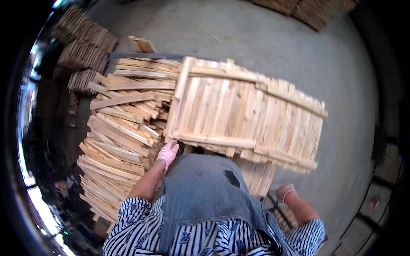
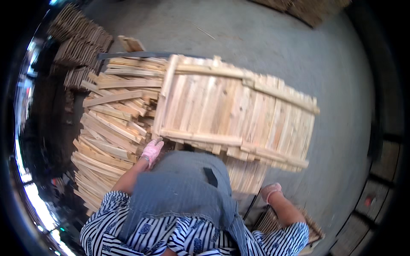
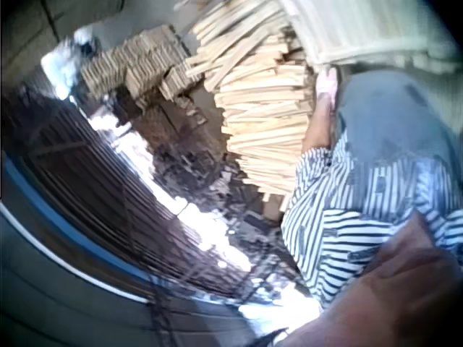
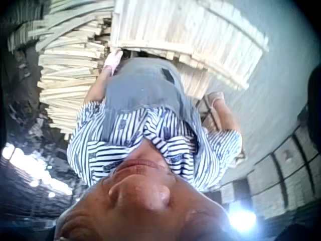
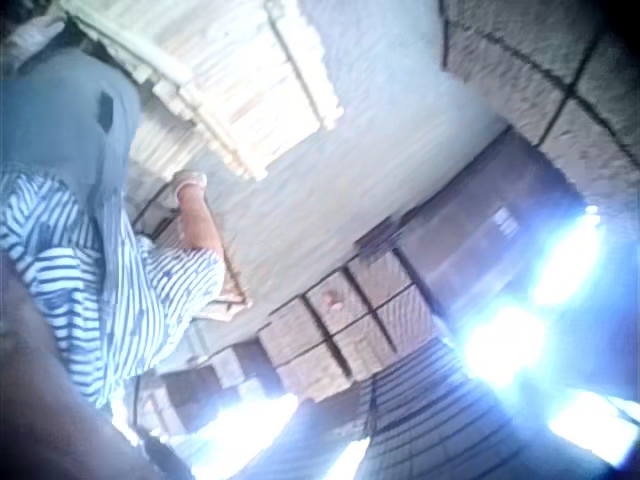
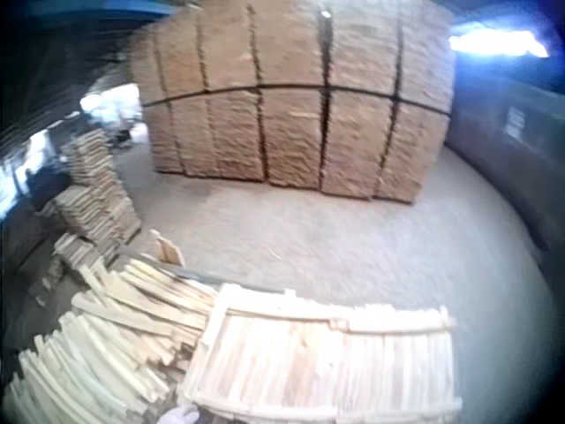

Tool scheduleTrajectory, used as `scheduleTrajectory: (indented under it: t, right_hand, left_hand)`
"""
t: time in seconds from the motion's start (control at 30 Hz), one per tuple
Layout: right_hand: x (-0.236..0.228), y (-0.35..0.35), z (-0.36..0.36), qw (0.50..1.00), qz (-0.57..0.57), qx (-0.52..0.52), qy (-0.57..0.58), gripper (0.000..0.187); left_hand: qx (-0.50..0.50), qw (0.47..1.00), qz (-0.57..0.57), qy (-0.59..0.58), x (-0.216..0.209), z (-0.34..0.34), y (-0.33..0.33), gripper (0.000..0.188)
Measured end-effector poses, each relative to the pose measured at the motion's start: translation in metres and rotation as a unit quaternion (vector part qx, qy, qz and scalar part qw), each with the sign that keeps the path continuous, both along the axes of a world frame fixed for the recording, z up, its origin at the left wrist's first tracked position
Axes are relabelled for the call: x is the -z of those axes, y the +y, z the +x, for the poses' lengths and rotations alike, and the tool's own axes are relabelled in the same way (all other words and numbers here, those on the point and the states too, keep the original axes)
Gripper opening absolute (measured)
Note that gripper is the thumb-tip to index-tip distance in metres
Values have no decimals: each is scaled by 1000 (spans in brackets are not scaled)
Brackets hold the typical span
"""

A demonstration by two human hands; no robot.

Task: The person walks through a lumber warehouse and puts on a pair of work gloves. They then pick up a wooden pallet and place it on top of a stack of lumber. Finally, they begin picking up loose wooden planks from a pile and arranging them neatly on the pallet.

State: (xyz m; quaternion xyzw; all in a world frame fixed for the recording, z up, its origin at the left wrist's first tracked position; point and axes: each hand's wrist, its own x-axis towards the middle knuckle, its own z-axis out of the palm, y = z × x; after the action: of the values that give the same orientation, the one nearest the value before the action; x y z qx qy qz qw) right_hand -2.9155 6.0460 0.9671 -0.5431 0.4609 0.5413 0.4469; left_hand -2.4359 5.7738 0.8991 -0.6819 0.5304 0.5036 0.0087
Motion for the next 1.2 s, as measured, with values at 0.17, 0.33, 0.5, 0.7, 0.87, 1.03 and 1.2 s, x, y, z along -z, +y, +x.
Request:
scheduleTrajectory:
  t: [0.17, 0.33, 0.5, 0.7, 0.87, 1.03, 1.2]
  right_hand:
    - [-1, -129, 39, 824, -451, 332, -87, 45]
    - [48, -182, 133, 702, -529, 389, -276, 44]
    - [48, -184, 200, 795, -389, 341, -316, 48]
    - [39, -170, 205, 798, -339, 427, -258, 46]
    - [63, -221, 191, 677, -274, 613, -302, 57]
    - [108, -349, 202, 381, -49, 793, -472, 71]
    - [135, -373, 225, 351, -150, 850, -363, 48]
  left_hand:
    - [-4, 982, -147, -118, 38, 19, -66, 73]
    - [87, 965, -136, -208, 63, -22, -151, 97]
    - [72, 973, -131, -175, 83, -46, -173, 82]
    - [10, 979, -160, -126, 84, -34, -168, 68]
    - [-102, 969, 2, 224, 55, -53, -152, 79]
    - [-166, 766, 274, 557, 53, -88, -92, 37]
    - [-122, 879, 291, 356, 55, -98, -100, 53]
